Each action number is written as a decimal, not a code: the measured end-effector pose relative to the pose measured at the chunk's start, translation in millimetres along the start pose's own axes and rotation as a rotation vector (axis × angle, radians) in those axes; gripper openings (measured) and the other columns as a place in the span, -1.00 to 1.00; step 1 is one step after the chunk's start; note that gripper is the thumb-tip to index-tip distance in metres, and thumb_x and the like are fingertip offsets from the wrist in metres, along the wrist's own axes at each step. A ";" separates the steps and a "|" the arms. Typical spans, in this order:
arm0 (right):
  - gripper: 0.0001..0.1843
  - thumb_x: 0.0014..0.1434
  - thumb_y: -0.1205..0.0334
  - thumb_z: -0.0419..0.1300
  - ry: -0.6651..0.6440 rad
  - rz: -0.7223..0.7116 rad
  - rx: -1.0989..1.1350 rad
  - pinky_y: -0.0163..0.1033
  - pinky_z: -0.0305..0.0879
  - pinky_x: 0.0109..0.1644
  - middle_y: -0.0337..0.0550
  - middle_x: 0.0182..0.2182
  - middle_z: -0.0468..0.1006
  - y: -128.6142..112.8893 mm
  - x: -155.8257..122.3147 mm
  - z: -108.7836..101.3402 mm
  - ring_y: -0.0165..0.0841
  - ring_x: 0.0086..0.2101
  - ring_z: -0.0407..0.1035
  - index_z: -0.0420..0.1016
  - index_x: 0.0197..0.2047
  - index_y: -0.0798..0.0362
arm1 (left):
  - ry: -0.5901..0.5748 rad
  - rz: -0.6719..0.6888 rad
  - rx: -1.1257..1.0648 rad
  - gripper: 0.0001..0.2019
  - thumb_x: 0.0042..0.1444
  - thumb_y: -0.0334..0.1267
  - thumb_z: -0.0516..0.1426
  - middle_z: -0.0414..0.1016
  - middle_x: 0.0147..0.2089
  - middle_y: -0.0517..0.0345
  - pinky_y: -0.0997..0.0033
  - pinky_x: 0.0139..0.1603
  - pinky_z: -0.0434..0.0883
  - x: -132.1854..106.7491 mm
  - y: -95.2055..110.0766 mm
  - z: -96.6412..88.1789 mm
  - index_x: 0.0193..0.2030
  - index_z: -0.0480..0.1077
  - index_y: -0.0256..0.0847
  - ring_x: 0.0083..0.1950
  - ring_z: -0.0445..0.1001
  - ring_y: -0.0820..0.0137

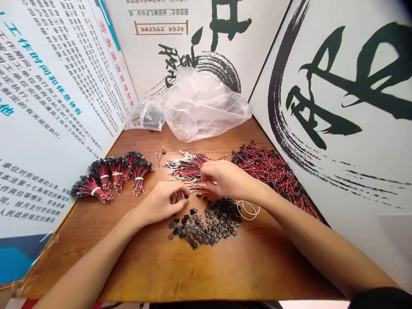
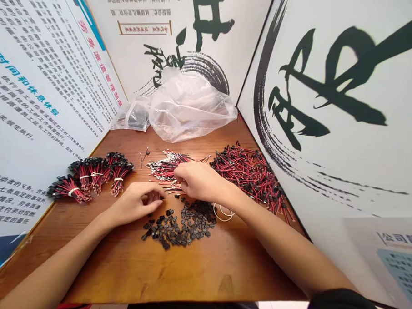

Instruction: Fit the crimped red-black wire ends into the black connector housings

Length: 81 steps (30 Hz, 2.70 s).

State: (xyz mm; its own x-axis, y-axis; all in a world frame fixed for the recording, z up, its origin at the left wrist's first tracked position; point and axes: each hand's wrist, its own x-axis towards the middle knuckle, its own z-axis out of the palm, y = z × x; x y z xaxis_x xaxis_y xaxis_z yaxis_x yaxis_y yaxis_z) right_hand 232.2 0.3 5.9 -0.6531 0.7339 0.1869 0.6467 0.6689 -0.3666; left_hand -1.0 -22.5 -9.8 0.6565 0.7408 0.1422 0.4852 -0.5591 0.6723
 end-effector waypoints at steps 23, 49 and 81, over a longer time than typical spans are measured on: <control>-0.80 0.24 0.39 0.05 0.081 -0.092 0.097 -0.28 0.07 -0.33 -0.21 -0.51 0.46 -26.1 -4.1 -1.8 -0.44 -0.46 0.29 0.43 -0.39 0.11 | 0.257 -0.245 -0.710 -0.86 0.00 -0.44 0.25 0.54 -0.44 0.18 0.53 -0.42 0.46 2.4 13.1 2.4 -0.25 0.49 -0.29 -0.47 0.46 0.50; -0.75 0.30 0.35 -0.05 0.009 -0.111 -0.054 -0.24 0.04 -0.34 -0.15 -0.45 0.45 -31.2 -7.1 -4.1 -0.40 -0.43 0.27 0.42 -0.33 0.13 | 0.266 -0.224 -0.713 -0.88 0.03 -0.37 0.26 0.52 -0.48 0.15 0.47 -0.46 0.45 2.0 17.5 3.3 -0.27 0.49 -0.30 -0.52 0.45 0.48; -0.91 0.18 0.37 0.15 -0.032 0.026 -0.042 -0.29 0.08 -0.33 -0.18 -0.34 0.56 3.8 5.2 22.8 -0.38 -0.33 0.39 0.48 -0.33 0.07 | 0.695 -0.270 -0.744 -0.84 -0.05 -0.36 0.35 0.57 -0.46 0.06 0.47 -0.49 0.41 4.6 3.8 -14.1 -0.33 0.51 -0.35 -0.50 0.48 0.43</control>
State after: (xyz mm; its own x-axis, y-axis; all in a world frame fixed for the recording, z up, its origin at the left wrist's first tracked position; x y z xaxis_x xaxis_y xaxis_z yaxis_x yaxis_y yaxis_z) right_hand 222.2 3.9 -15.4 -0.6474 0.7476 0.1483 0.6794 0.6542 -0.3323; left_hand -4.3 -16.0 3.7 -0.0104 0.9889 0.1480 -0.0655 -0.1484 0.9868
